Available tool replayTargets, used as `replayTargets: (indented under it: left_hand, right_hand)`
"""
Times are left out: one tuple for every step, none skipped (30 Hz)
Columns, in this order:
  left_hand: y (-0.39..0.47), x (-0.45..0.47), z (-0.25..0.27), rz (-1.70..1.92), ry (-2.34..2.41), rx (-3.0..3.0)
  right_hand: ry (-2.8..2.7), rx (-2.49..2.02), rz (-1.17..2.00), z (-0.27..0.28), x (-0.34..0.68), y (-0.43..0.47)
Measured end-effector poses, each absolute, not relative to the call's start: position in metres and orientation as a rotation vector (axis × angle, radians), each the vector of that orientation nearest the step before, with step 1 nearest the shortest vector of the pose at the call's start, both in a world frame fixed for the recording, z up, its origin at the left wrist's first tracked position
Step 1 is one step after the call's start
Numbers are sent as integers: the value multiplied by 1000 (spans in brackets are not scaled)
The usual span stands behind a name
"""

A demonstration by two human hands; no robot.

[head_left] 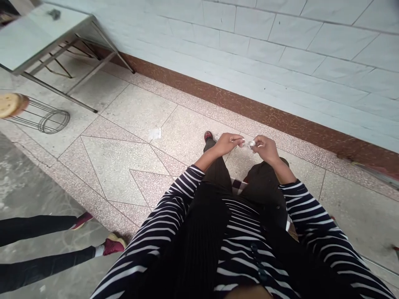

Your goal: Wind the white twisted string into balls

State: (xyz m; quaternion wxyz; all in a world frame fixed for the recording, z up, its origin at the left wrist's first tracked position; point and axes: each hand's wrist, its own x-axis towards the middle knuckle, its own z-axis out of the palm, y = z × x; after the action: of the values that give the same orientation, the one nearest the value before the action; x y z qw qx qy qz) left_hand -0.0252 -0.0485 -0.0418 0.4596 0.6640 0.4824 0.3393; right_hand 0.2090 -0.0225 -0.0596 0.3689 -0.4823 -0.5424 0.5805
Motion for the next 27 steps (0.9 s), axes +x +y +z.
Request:
replayTargets:
  left_hand:
    - [-44, -28, -40, 844, 1218, 1664]
    - [-40, -30, -40, 853, 1242, 1689]
    - [-38, -30, -40, 864, 1254, 1706]
    - [-37, -29, -41, 876, 1253, 1713]
    - [-37, -26, -42, 884, 1243, 1709]
    - [-39, -22, -45, 888, 1230, 1698]
    - [-42, -17, -48, 883, 1220, 1683]
    - [-47, -11, -51, 859, 1216, 1669]
    - [-52, -5, -53, 813, 1210, 1660]
    - [-58, 0, -56, 752, 1202, 1655]
    - [-64, 5, -57, 688, 1192, 1657]
    - [-70, 8, -57, 635, 1180, 1670]
    - [-74, 10, -56, 603, 1171, 1701]
    - [-77, 10, -53, 598, 1170, 1749]
    - [-77, 9, -48, 614, 1180, 1813]
    - [-76, 6, -43, 637, 1198, 1888]
    - [-73, 2, -38, 657, 1220, 1960]
    - [-68, -3, -34, 668, 1243, 2021]
    - [-63, -7, -30, 671, 1260, 2066]
    - [-58, -9, -28, 671, 1266, 2093]
    - [-54, -11, -28, 672, 1259, 2100]
    - [-51, -10, -29, 680, 1244, 2091]
    - [-50, -7, -33, 695, 1231, 2068]
    - [-50, -2, -37, 710, 1224, 2033]
    - [-52, 4, -43, 718, 1228, 1991]
    - [-57, 11, -49, 708, 1236, 1954]
    - [-62, 18, -55, 679, 1246, 1926]
  right_hand:
    - [-1415, -1215, 1594, -56, 210, -29]
    - [-1419, -1186, 1686, -51, 210, -35]
    - [-1404, -1156, 1754, -46, 211, -40]
    - [-1375, -1129, 1794, -42, 211, -43]
    - [-1339, -1106, 1810, -37, 212, -44]
    - [-1291, -1087, 1803, -33, 212, -43]
    - [-1234, -1068, 1774, -30, 212, -39]
    - [-1174, -1051, 1724, -28, 211, -35]
    - [-1117, -1039, 1654, -27, 211, -28]
    - [-1075, -1039, 1566, -27, 211, -21]
    - [-1058, -1056, 1460, -28, 212, -15]
    - [-1080, -1095, 1351, -31, 212, -9]
    - [-1135, -1148, 1256, -35, 214, -5]
    - [-1202, -1203, 1186, -39, 215, -3]
    - [-1268, -1249, 1151, -44, 216, -5]
    - [-1326, -1280, 1158, -48, 218, -10]
    - [-1371, -1293, 1209, -52, 219, -18]
    - [-1401, -1290, 1288, -54, 220, -27]
    - [-1424, -1278, 1374, -54, 220, -38]
    - [-1437, -1259, 1464, -53, 221, -48]
    - [-1423, -1227, 1557, -49, 220, -58]
    - [-1381, -1184, 1644, -45, 220, -66]
    - [-1314, -1133, 1722, -39, 220, -72]
    - [-1232, -1081, 1782, -34, 219, -75]
    - [-1149, -1034, 1816, -29, 219, -76]
    - [-1078, -1006, 1816, -24, 219, -74]
    - [-1028, -1006, 1775, -21, 219, -69]
